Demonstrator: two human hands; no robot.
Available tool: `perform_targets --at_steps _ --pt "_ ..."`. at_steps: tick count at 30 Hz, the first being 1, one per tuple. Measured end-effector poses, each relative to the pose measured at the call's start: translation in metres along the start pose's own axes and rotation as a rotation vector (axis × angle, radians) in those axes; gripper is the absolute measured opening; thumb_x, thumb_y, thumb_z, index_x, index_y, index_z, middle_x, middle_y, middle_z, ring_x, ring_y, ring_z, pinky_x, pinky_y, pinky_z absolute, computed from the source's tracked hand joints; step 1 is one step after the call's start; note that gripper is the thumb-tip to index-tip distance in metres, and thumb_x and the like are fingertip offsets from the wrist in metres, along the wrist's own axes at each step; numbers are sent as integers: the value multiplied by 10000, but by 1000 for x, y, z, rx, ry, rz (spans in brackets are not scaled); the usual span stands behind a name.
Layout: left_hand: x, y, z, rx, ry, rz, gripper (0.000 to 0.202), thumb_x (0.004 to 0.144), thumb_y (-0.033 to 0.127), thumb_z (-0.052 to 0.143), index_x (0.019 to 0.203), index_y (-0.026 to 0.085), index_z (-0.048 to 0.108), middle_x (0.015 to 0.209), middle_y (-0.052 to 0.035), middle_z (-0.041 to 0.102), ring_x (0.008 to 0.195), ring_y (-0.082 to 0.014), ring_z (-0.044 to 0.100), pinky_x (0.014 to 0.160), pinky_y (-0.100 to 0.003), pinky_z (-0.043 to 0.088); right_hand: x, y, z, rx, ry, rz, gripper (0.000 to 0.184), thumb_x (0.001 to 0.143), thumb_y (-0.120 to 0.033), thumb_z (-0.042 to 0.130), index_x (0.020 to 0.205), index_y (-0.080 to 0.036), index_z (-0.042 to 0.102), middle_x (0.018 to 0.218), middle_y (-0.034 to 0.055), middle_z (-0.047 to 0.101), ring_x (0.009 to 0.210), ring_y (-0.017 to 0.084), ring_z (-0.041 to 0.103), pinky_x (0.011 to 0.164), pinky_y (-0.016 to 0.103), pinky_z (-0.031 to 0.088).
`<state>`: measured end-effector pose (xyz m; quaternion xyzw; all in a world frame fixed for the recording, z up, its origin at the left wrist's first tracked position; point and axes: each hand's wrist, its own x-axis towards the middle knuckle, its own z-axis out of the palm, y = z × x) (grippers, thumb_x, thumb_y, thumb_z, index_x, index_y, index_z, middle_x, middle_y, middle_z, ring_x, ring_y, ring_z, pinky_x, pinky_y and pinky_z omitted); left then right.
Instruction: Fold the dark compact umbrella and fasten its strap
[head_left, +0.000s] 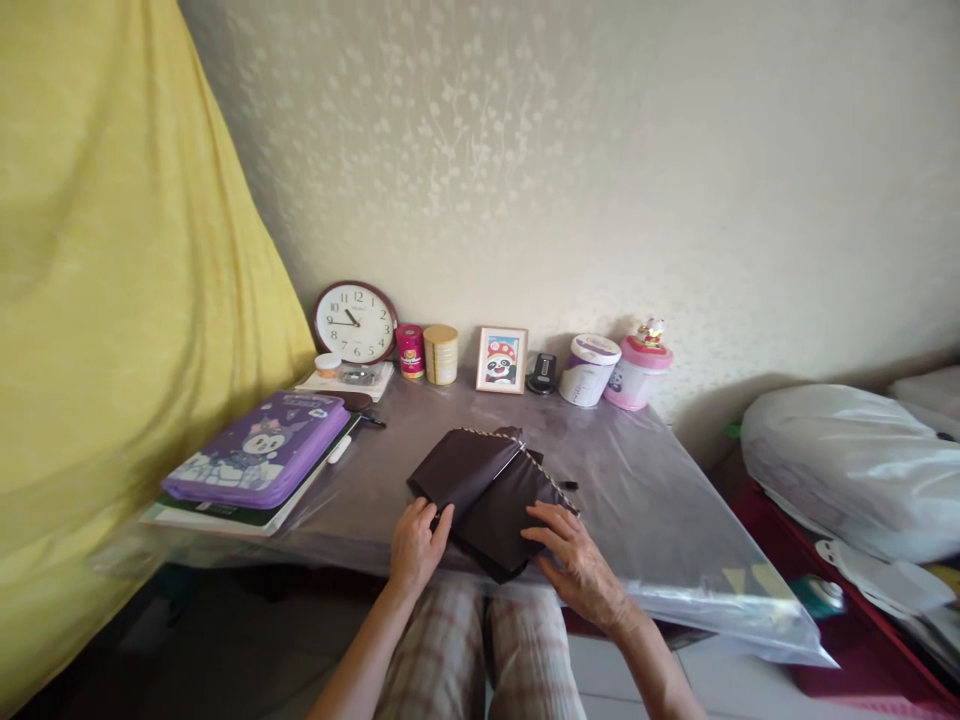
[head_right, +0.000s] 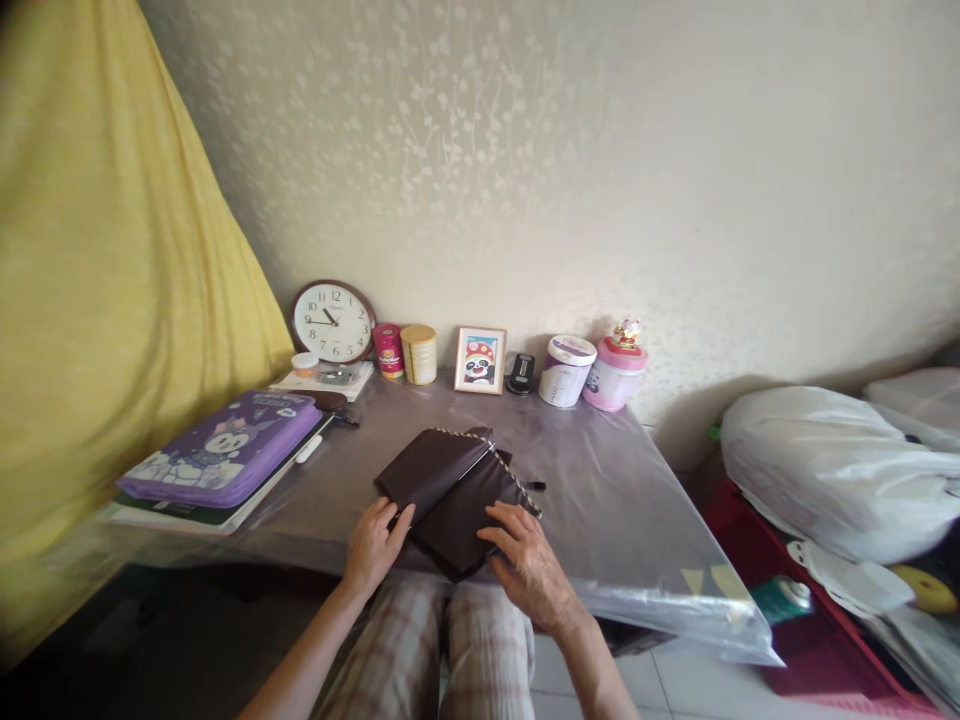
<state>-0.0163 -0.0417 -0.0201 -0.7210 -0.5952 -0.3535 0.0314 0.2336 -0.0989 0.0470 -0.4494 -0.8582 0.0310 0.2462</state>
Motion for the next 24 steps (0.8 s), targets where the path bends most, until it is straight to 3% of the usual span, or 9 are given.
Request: perform_targets --at_steps 16,24 --pt "0 2 -3 3 13 6 328 874 374 390 662 195 565 698 -36 572 719 -162 565 678 -269 427 3 1 1 -86 78 -20 239 819 -101 451 927 -224 625 1141 87 582 1111 234 493 902 439 435" --pt "0 1 -1 -2 6 -4 324 873 371 392 667 189 564 702 -35 569 721 -161 564 680 -267 426 9 -3 -7 -136 99 35 209 851 -156 448 918 -230 632 1084 70 622 897 204 591 826 387 481"
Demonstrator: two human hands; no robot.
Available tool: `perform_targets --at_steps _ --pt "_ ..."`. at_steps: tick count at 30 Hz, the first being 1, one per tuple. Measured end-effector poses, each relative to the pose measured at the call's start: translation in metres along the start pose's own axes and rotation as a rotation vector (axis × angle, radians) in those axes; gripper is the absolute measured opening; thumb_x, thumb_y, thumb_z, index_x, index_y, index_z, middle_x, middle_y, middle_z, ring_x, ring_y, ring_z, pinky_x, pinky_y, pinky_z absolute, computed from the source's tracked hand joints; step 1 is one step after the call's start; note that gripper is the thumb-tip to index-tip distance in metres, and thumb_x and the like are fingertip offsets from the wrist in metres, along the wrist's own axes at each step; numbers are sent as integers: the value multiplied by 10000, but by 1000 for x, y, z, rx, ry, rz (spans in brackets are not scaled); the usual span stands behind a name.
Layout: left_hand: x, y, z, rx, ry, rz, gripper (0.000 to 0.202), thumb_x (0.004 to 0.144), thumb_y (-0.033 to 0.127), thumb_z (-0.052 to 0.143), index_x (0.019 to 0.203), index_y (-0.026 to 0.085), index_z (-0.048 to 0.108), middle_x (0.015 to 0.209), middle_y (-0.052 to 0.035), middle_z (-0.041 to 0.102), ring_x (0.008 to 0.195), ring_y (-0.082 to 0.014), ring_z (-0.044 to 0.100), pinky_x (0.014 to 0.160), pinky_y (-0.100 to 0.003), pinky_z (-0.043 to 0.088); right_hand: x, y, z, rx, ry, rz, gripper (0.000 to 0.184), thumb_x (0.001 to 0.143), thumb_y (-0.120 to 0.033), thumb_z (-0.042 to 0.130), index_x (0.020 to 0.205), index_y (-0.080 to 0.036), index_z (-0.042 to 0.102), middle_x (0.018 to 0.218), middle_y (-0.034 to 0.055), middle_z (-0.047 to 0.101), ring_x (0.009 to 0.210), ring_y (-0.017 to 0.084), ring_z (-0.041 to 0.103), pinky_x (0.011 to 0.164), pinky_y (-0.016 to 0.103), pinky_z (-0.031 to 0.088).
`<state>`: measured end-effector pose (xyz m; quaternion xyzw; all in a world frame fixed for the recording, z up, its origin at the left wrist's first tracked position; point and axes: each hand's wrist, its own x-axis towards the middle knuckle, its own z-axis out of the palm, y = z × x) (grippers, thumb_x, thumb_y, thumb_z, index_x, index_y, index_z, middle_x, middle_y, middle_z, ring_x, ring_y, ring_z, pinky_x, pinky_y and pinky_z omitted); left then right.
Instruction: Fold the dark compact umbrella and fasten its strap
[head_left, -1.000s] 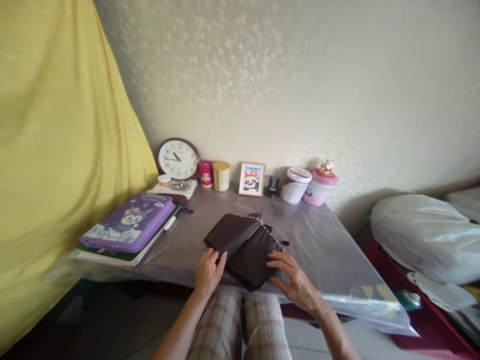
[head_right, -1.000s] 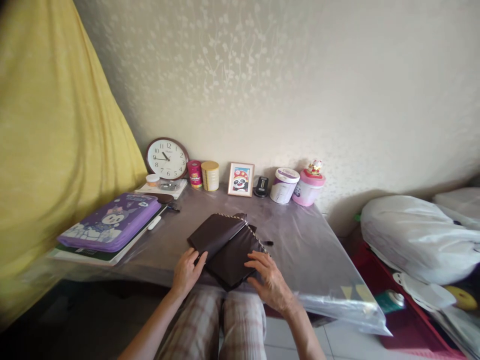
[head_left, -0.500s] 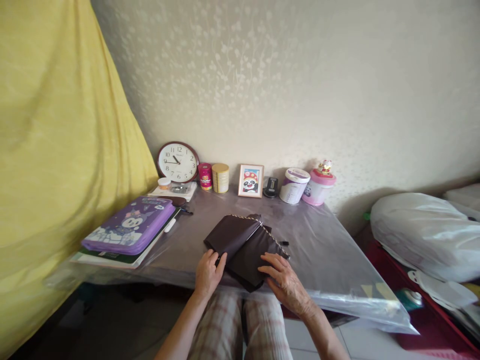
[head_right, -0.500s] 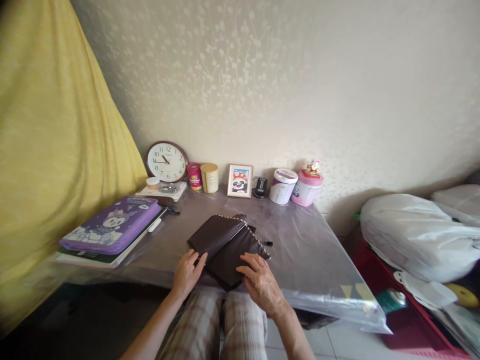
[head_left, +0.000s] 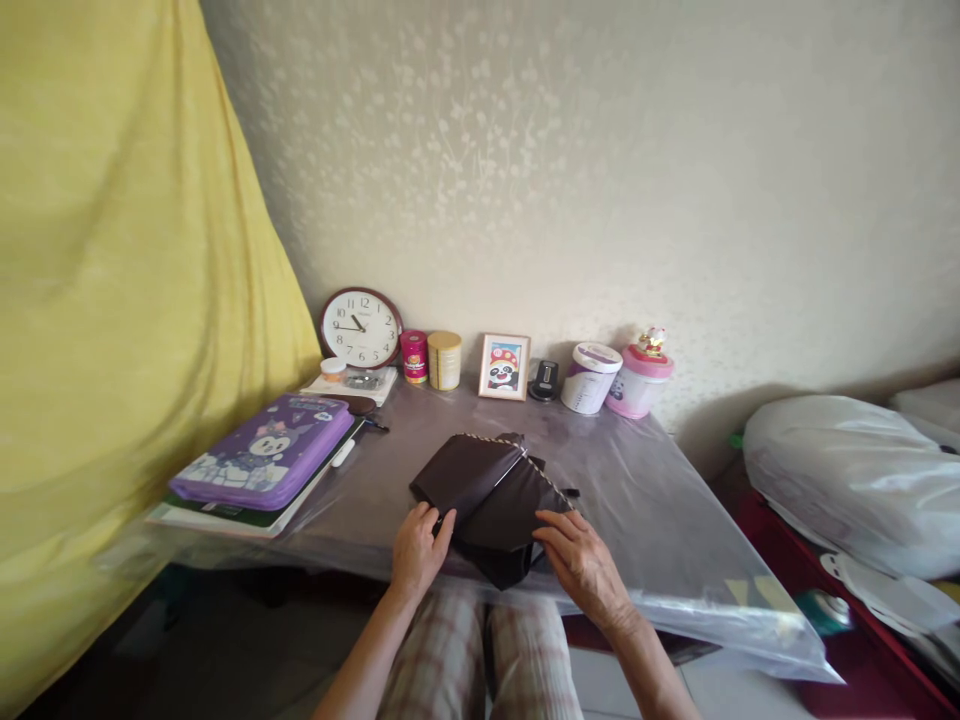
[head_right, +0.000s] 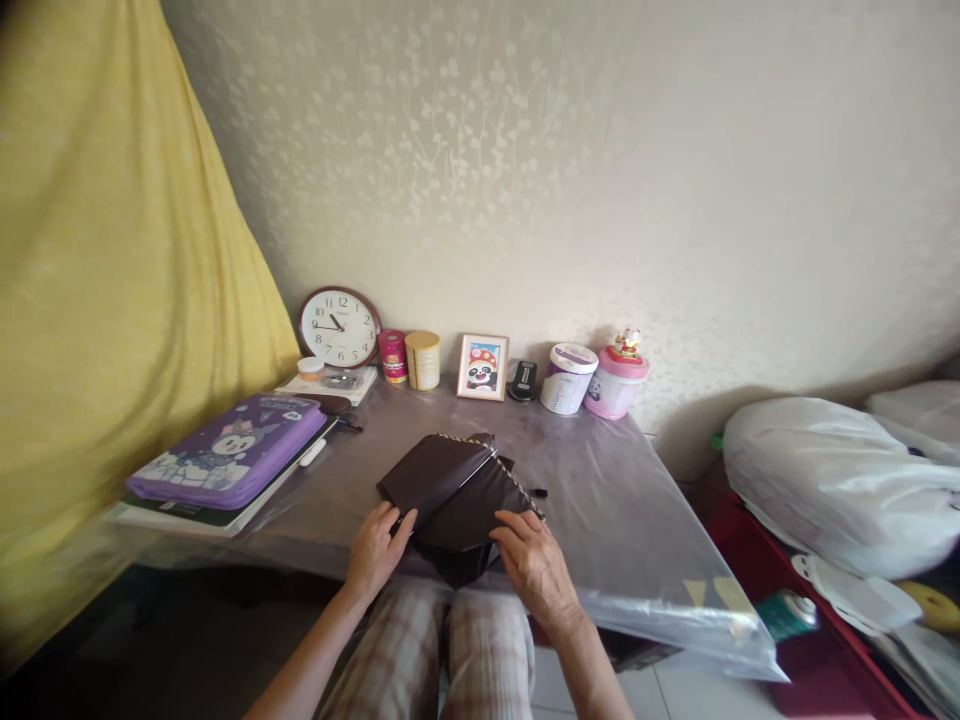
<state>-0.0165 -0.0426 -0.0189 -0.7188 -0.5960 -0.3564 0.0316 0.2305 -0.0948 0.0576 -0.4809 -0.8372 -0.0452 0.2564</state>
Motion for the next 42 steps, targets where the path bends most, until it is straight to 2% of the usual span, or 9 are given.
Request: perform_targets --at_steps 3,9,15,22,27,33,37,40,42 --pt "0 0 0 -6 12 5 326 876 364 388 655 193 556 700 -34 565 707 -158 557 669 -269 421 5 -1 0 -10 37 33 226 871 -180 427 959 -238 627 1047 66 641 883 197 613 796 347 498" --pt "0 -1 2 -32 17 14 334 883 343 376 629 199 538 676 -27 541 672 -150 539 648 -272 408 29 -11 2 18 43 90 266 896 -172 360 1045 -235 571 1094 63 622 824 152 650 667 228 517" --pt "0 -2 1 -38 -4 23 360 906 264 311 649 198 556 676 -27 552 680 -154 538 665 -289 396 72 -27 4 113 92 10 236 893 -159 363 1003 -220 562 1017 57 628 913 156 607 811 266 476" --pt "1 -3 -4 -59 -39 38 418 920 248 244 678 196 581 687 -36 575 696 -167 542 670 -300 399 119 -29 34 195 98 61 239 899 -175 358 1014 -232 560 980 52 628 880 170 607 779 276 472" --pt "2 -3 -5 -79 -55 49 426 917 309 257 638 202 561 692 -43 568 690 -162 548 664 -293 411 140 -31 55 169 58 121 220 896 -181 371 992 -232 562 969 47 631 851 163 618 737 246 468" --pt "2 -1 -5 -41 -18 40 346 836 468 422 640 207 537 711 -46 559 706 -182 552 667 -300 426 153 -31 75 138 38 133 204 891 -176 381 952 -230 567 944 35 638 842 148 614 733 227 460" --pt "2 0 -2 5 -19 10 330 841 429 429 629 201 539 701 -49 556 698 -184 551 660 -301 424 156 -31 80 146 36 122 213 889 -170 369 958 -209 567 925 40 639 834 160 620 736 245 472" --pt "1 0 0 4 -39 0 336 872 375 384 646 194 555 704 -51 558 697 -175 553 665 -295 423 149 -35 78 162 50 110 225 883 -162 373 1035 -208 533 1085 59 601 914 165 607 771 254 478" --pt "1 0 1 -8 -40 -3 339 883 353 367 659 191 562 714 -52 561 703 -168 555 676 -290 424 140 -37 77 186 68 77 250 889 -169 364 1091 -209 504 1238 71 515 985 161 584 803 257 475"
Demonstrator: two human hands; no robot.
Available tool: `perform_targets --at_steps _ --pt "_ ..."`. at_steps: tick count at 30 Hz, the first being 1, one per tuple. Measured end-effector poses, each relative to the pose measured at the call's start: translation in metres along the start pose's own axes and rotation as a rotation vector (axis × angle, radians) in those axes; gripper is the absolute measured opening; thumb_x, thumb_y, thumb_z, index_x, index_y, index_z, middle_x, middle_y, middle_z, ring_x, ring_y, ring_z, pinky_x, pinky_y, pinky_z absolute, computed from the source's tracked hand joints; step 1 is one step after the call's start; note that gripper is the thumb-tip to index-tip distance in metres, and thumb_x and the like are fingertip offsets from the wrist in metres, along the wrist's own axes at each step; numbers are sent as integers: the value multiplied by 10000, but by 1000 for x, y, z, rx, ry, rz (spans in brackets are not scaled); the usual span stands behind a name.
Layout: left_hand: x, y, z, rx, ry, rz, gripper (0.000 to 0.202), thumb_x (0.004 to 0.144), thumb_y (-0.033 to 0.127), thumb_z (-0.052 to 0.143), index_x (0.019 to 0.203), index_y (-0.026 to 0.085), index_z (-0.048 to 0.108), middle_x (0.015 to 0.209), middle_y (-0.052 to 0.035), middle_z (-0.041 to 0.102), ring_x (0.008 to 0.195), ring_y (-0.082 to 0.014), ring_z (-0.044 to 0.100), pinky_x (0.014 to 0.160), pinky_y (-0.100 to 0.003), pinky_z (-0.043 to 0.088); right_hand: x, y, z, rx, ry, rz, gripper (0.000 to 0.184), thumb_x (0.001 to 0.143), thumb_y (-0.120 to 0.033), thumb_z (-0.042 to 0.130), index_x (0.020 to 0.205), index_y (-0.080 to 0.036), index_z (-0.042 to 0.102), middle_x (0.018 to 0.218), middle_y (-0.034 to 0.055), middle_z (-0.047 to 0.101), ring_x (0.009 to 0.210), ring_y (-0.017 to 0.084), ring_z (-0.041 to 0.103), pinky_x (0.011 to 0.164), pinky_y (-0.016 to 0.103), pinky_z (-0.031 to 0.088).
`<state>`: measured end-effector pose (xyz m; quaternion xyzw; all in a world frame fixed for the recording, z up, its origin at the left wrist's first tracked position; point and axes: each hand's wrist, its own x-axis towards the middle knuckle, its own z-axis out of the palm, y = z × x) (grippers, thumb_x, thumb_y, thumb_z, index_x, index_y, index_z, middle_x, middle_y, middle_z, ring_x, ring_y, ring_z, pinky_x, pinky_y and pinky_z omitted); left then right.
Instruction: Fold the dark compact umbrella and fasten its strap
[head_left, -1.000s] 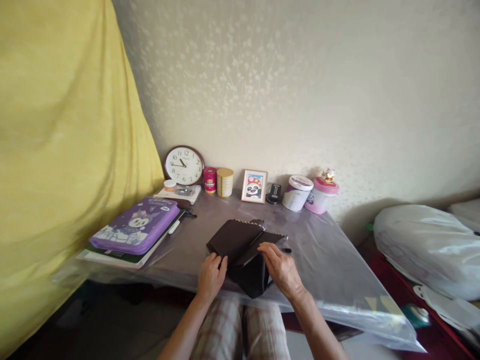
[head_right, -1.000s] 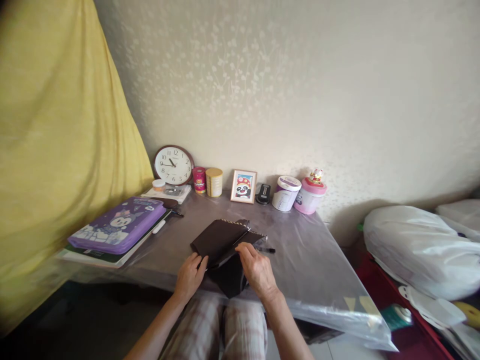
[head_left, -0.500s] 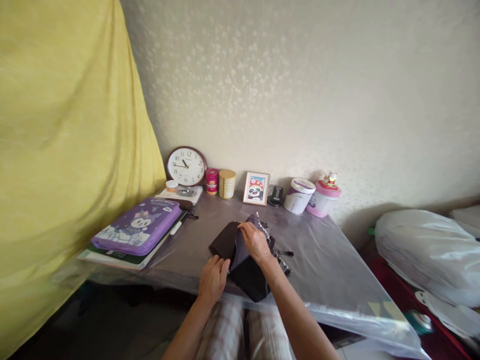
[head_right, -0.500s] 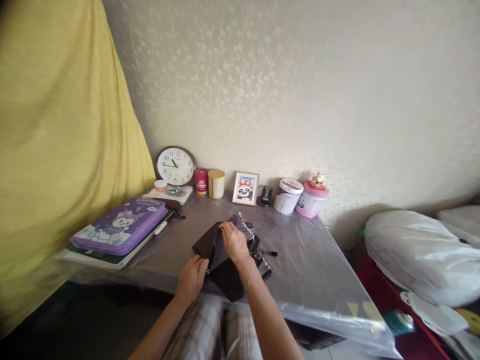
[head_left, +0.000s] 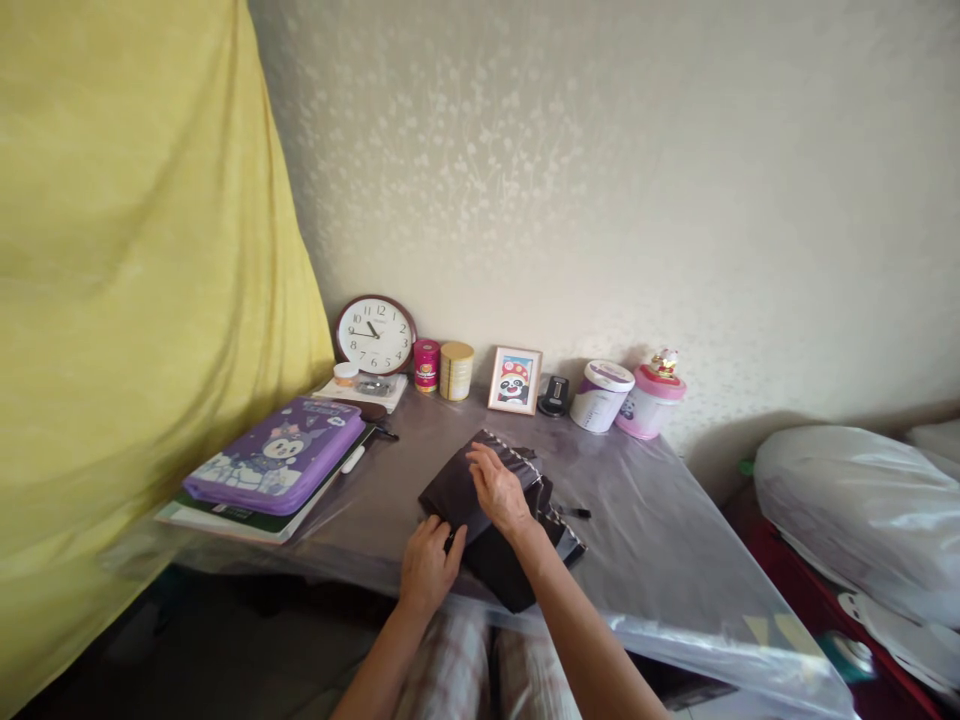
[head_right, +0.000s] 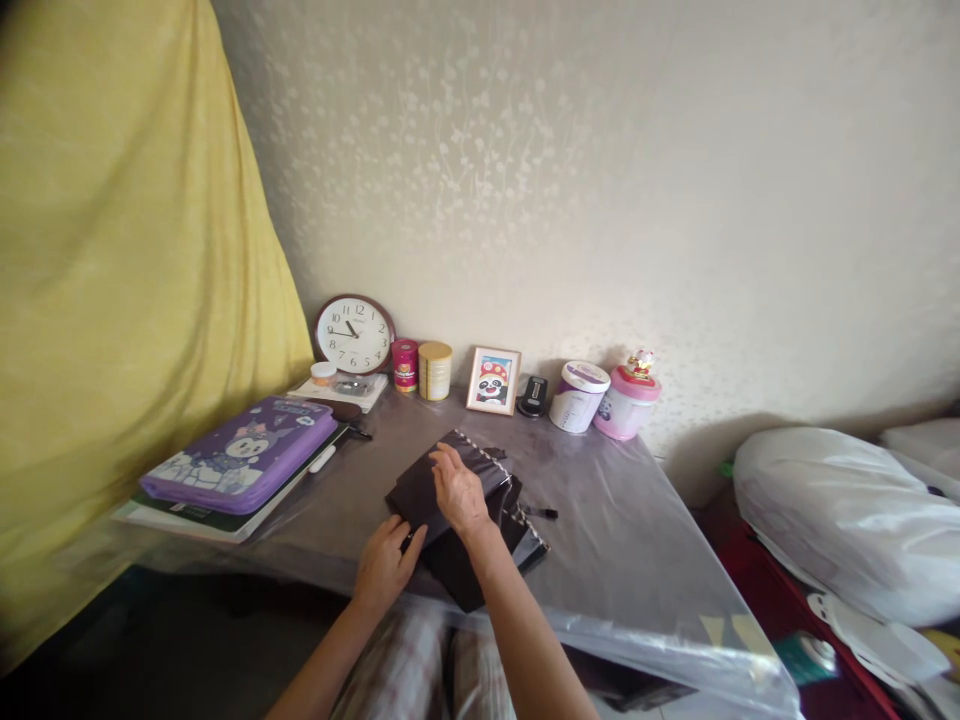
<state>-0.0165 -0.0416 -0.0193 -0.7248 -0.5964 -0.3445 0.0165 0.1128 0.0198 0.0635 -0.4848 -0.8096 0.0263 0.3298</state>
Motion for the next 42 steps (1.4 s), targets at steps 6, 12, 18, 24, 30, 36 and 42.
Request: perform_targets --at_steps 6,12,18,24,30,36,42 --pt "-1 -2 3 5 34 19 338 896 285 340 662 185 563 701 -45 560 697 -161 552 680 -285 416 -24 23 5 -43 -170 -170 195 894 -212 407 946 -213 595 1025 45 641 988 158 577 918 324 405" --pt "0 -2 5 24 75 12 312 887 267 356 669 179 560 685 -38 563 690 -159 559 671 -271 413 -23 57 -12 -150 -31 43 182 854 -193 461 939 -193 623 1077 85 624 1052 207 539 937 387 382" --pt "-3 -1 7 -17 106 -48 266 879 325 369 690 188 499 666 -32 558 665 -169 558 642 -278 416 -61 57 -56 77 -32 72 194 860 -220 440 949 -231 612 932 30 657 897 168 596 818 310 470" --pt "-6 -1 8 -105 145 -182 221 853 402 401 818 190 451 704 -30 575 659 -179 583 612 -282 443 -116 57 -73 61 -74 20 217 851 -161 426 948 -224 610 982 49 649 963 177 584 850 326 470" --pt "-5 -1 8 -152 136 -178 234 854 378 391 912 166 470 778 -67 615 696 -188 607 628 -297 476 -147 69 -74 -72 -53 61 272 840 -122 400 1015 -229 579 1084 58 611 1021 193 565 897 374 457" --pt "-2 -4 6 -151 80 -41 316 881 284 351 1137 179 505 947 -82 638 863 -187 602 772 -324 472 -144 65 -74 -133 -38 47 318 825 -93 394 1054 -225 571 1181 70 557 1077 188 536 900 347 469" --pt "-2 -6 4 -131 21 -1 319 889 305 354 1095 210 579 924 -65 641 866 -184 591 781 -311 463 -136 61 -69 -192 -40 42 239 834 -110 402 929 -211 598 1149 79 572 1038 195 562 864 337 487"
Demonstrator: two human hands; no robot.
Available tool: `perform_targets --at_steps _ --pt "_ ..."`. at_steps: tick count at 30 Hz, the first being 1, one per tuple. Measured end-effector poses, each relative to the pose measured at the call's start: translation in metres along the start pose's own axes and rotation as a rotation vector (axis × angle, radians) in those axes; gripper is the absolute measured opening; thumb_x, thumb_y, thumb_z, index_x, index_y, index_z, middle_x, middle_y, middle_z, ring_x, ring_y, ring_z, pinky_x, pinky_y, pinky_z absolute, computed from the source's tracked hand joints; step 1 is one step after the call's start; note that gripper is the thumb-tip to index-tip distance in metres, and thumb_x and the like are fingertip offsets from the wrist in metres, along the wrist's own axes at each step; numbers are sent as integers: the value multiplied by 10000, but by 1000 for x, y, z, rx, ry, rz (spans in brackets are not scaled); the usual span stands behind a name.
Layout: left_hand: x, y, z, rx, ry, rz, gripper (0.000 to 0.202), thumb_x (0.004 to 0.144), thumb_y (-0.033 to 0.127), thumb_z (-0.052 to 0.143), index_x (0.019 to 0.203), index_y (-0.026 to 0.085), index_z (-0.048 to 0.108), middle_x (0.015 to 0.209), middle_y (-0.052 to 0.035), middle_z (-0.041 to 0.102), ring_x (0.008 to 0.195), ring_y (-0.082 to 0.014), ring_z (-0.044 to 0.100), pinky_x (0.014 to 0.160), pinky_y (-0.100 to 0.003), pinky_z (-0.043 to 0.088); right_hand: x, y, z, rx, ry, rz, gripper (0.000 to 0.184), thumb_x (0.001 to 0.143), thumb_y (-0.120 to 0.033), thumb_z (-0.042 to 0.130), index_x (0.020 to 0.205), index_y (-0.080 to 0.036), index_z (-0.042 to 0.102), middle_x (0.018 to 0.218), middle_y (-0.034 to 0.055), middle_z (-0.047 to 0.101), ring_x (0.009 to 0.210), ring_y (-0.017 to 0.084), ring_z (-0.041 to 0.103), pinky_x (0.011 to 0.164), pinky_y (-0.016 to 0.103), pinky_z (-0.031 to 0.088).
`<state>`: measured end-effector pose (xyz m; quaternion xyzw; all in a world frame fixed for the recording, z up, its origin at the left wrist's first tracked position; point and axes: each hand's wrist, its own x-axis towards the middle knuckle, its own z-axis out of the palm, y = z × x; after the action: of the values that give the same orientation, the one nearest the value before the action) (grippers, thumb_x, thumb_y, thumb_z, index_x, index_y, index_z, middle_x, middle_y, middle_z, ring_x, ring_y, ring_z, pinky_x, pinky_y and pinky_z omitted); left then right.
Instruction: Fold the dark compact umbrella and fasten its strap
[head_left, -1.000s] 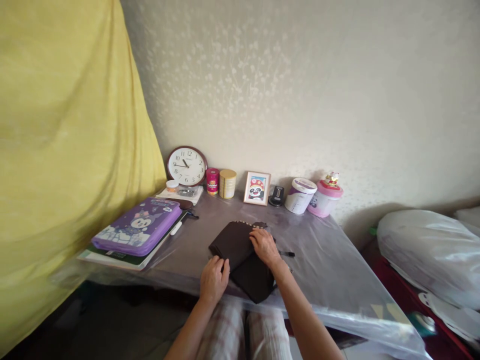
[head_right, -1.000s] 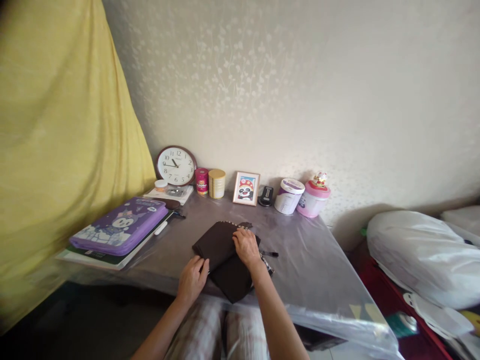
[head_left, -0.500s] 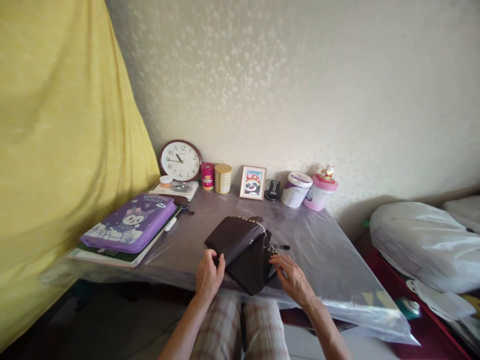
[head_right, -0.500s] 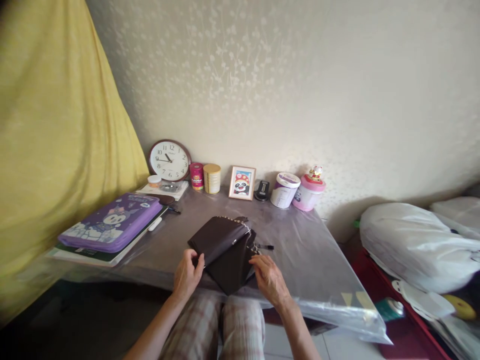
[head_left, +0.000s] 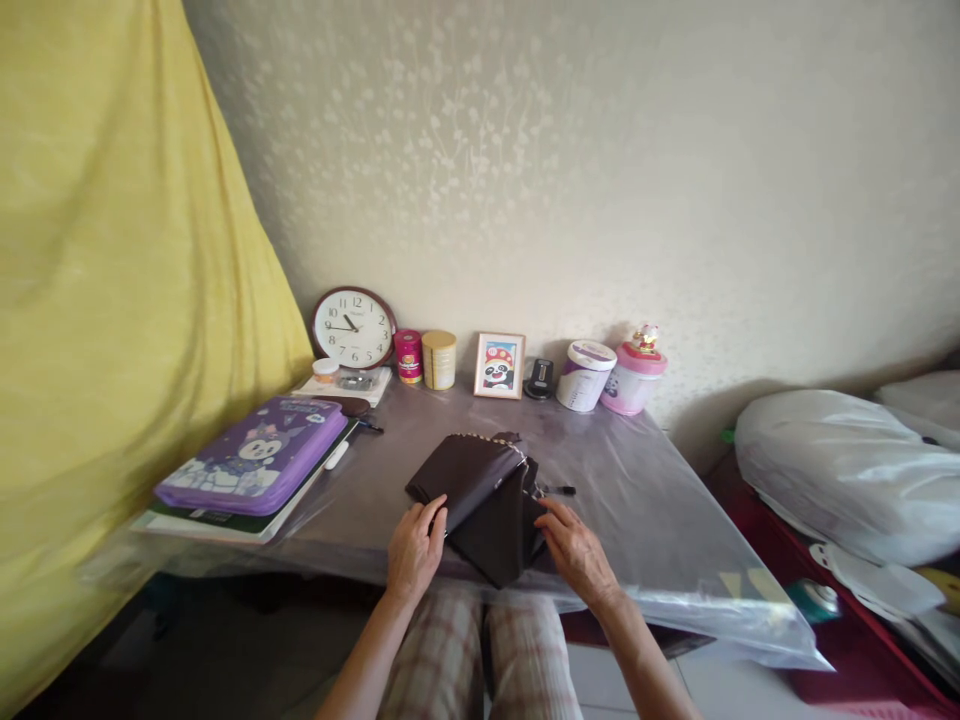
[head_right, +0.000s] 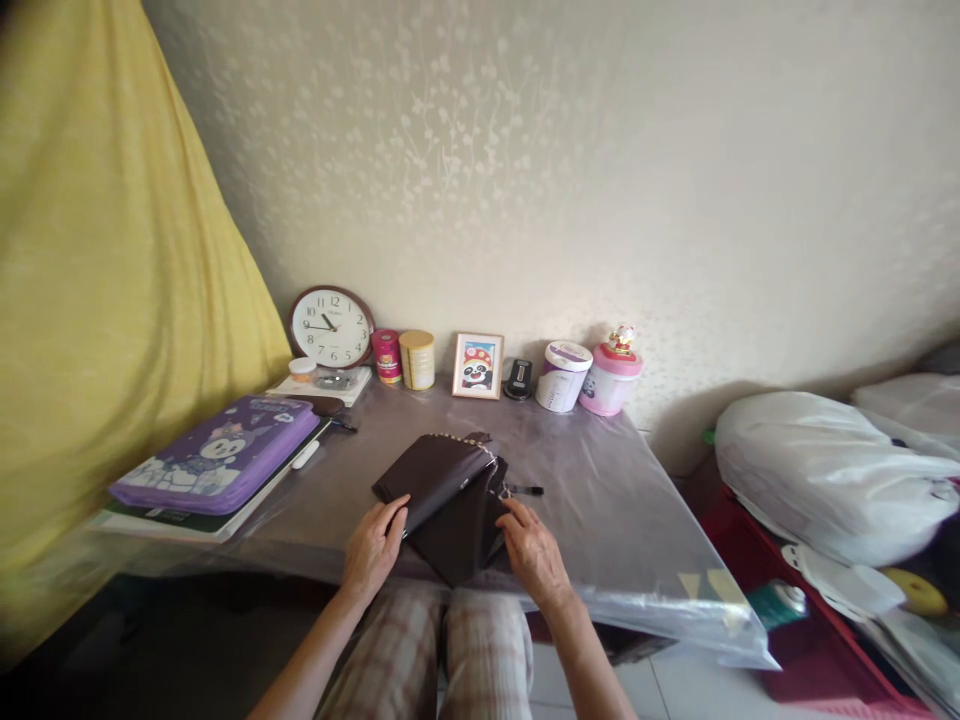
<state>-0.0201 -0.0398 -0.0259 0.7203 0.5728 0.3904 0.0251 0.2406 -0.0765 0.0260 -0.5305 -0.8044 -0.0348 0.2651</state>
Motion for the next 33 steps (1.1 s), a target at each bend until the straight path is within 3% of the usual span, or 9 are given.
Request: perform_targets --at_steps 7,11,20,25,33 --pt "-1 2 1 6 13 -25 325 894 277 337 1082 208 592 871 -60 637 835 -177 589 757 -301 460 -13 0 -15 31 65 33 172 860 -146 376 926 -202 525 1068 79 599 913 152 617 781 265 502" --pt "0 3 0 -3 26 -19 320 890 269 344 1074 204 598 875 -62 638 841 -176 588 759 -301 461 -27 0 -19 43 30 50 160 848 -136 381 925 -202 504 953 62 608 841 147 623 744 258 507" --pt "0 1 1 -11 15 -5 328 892 277 332 1071 206 598 867 -62 634 822 -172 586 765 -305 464 -26 -7 -10 -33 -88 72 414 809 -94 377 1186 -240 464 1322 89 439 920 174 628 710 280 542" --pt "-1 2 0 -4 19 -3 330 894 284 329 1070 208 598 869 -61 634 829 -173 585 770 -306 465 -27 -14 -6 -14 -121 21 373 825 -77 356 1112 -243 527 1348 82 423 873 151 646 700 251 538" --pt "0 3 0 -15 22 7 338 902 284 321 1054 192 608 857 -67 637 843 -172 591 802 -309 467 -25 -9 -5 157 -29 53 240 885 -147 345 1004 -219 540 1153 76 580 871 150 642 743 266 532"
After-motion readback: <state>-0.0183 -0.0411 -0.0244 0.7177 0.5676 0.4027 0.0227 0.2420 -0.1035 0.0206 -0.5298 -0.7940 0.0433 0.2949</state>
